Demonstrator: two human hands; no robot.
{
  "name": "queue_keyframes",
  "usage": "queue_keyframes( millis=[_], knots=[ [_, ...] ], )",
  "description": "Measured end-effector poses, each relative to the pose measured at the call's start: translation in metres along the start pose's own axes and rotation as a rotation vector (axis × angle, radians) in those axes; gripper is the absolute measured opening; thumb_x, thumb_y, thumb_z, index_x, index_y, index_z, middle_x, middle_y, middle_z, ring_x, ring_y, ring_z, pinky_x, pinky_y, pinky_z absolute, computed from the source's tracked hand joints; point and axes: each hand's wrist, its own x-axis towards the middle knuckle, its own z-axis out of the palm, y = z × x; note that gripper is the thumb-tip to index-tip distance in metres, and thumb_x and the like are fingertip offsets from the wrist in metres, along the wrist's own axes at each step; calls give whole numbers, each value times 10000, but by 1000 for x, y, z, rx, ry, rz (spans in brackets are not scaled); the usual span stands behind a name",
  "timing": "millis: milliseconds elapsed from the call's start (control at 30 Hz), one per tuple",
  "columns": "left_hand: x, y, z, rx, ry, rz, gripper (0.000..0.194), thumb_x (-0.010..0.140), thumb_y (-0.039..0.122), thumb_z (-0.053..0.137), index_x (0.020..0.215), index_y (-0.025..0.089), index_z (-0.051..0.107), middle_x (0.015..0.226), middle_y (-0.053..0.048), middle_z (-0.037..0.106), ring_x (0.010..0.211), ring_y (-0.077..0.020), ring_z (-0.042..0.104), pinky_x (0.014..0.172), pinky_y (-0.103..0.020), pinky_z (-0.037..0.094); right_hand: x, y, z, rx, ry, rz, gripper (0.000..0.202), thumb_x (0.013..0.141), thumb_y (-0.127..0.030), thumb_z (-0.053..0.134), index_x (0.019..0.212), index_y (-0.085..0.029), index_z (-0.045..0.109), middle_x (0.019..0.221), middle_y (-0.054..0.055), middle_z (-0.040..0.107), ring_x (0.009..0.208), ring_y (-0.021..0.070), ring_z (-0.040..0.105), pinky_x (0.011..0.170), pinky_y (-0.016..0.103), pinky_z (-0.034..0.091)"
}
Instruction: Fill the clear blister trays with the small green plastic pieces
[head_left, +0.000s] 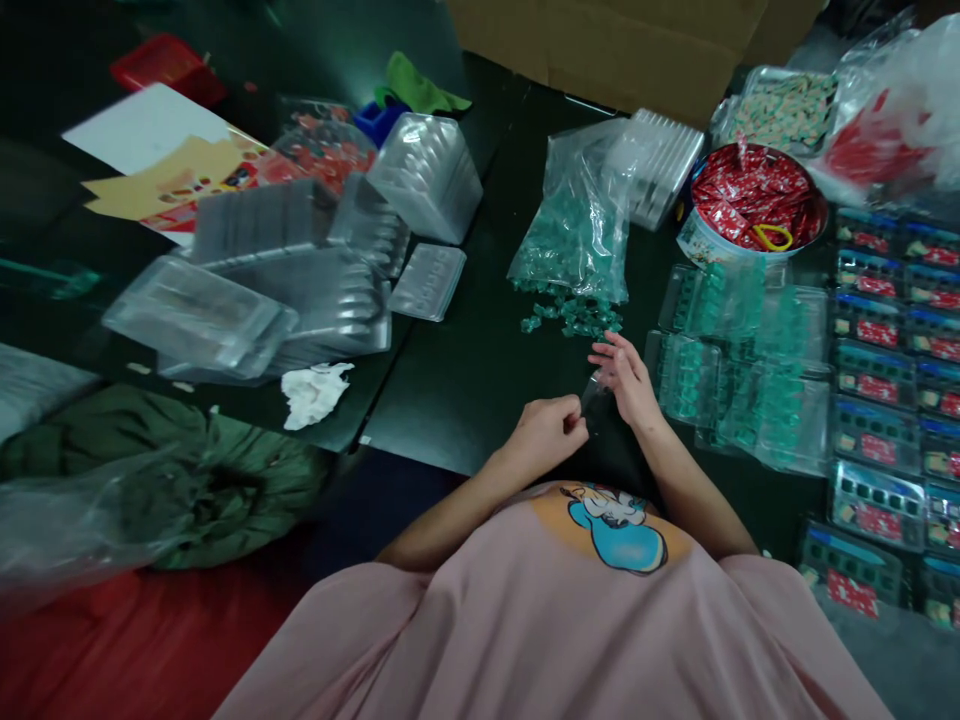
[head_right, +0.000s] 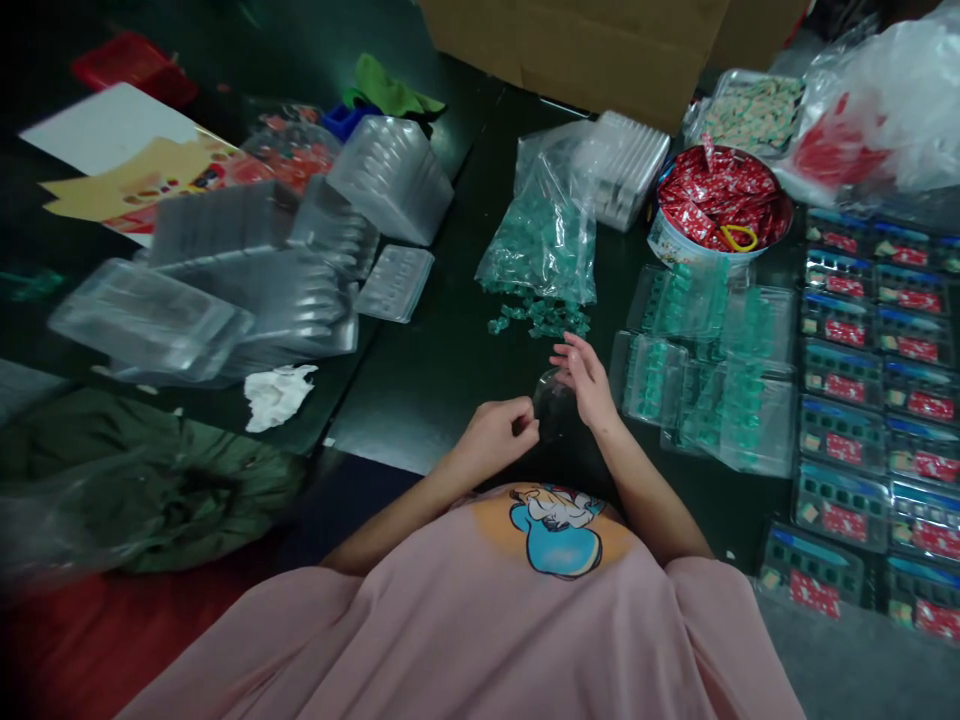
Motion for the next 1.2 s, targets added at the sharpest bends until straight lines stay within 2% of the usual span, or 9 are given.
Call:
queue_keyframes(
  millis=[167,333,467,600,733,867,933,1067,1200],
  knots=[
    [4,17,3,220,-25,128,198,826,217,542,629,198,531,603,-11,568,575,-144,512,618,-275,369,-1,9,7,-313,-25,-107,451,875,-403,569,1294,-238,564,1365,116,557,1217,227,565,951,379,520],
    [26,0,31,375,-147,77,175,838,199,524,747,169,670,693,-102,661,702,-240,641,694,-339,455,13,16,-10,-593,9,-160,326,879,-225,510,1170,-179,649,1128,109,659,991,198,652,956,374,514],
    [43,-16,55,431,-269,-24,189,839,216,553,817,142,725,769,-148,701,799,-276,687,755,-358,498,30,2,-27,-890,73,-225,338,873,-117,462,1146,-147,658,1137,147,630,991,227,631,952,390,504],
    [55,-21,63,387,-269,-31,206,867,275,578,908,141,729,838,-153,716,863,-283,694,808,-370,510,51,-6,-26,-1128,41,-212,355,855,-69,483,1170,-125,637,1157,171,609,1058,256,594,956,388,478],
    [59,-18,58,225,-204,92,184,883,266,587,960,163,718,913,-119,716,888,-257,677,830,-360,515,59,-3,-18,-1268,32,-146,261,840,-118,567,1087,-144,649,1069,155,630,984,263,599,887,383,486],
    [57,-29,46,211,75,204,208,911,252,557,1033,177,708,1086,-124,671,1069,-261,602,967,-400,474,52,-2,-23,-1202,80,-151,194,844,-151,572,1024,-156,645,1010,133,647,914,237,614,853,364,492],
    [55,-41,41,261,142,188,218,883,227,593,1065,181,704,1170,-136,632,1143,-282,553,1011,-422,450,47,-2,-29,-1076,84,-183,199,840,-166,572,1025,-172,642,977,107,658,871,219,619,849,362,500],
    [50,-61,40,373,38,87,269,871,201,593,1119,155,685,1157,-149,602,1046,-269,583,944,-387,482,39,-2,-39,-718,69,-189,215,803,-220,603,1009,-190,658,955,62,647,828,176,620,843,344,523],
    [45,-61,40,412,-49,-5,232,913,260,552,1053,150,700,1030,-128,632,915,-242,629,809,-339,502,33,1,-38,-385,46,-94,262,742,-277,656,983,-176,672,981,50,637,815,144,624,834,322,522]
  ],
)
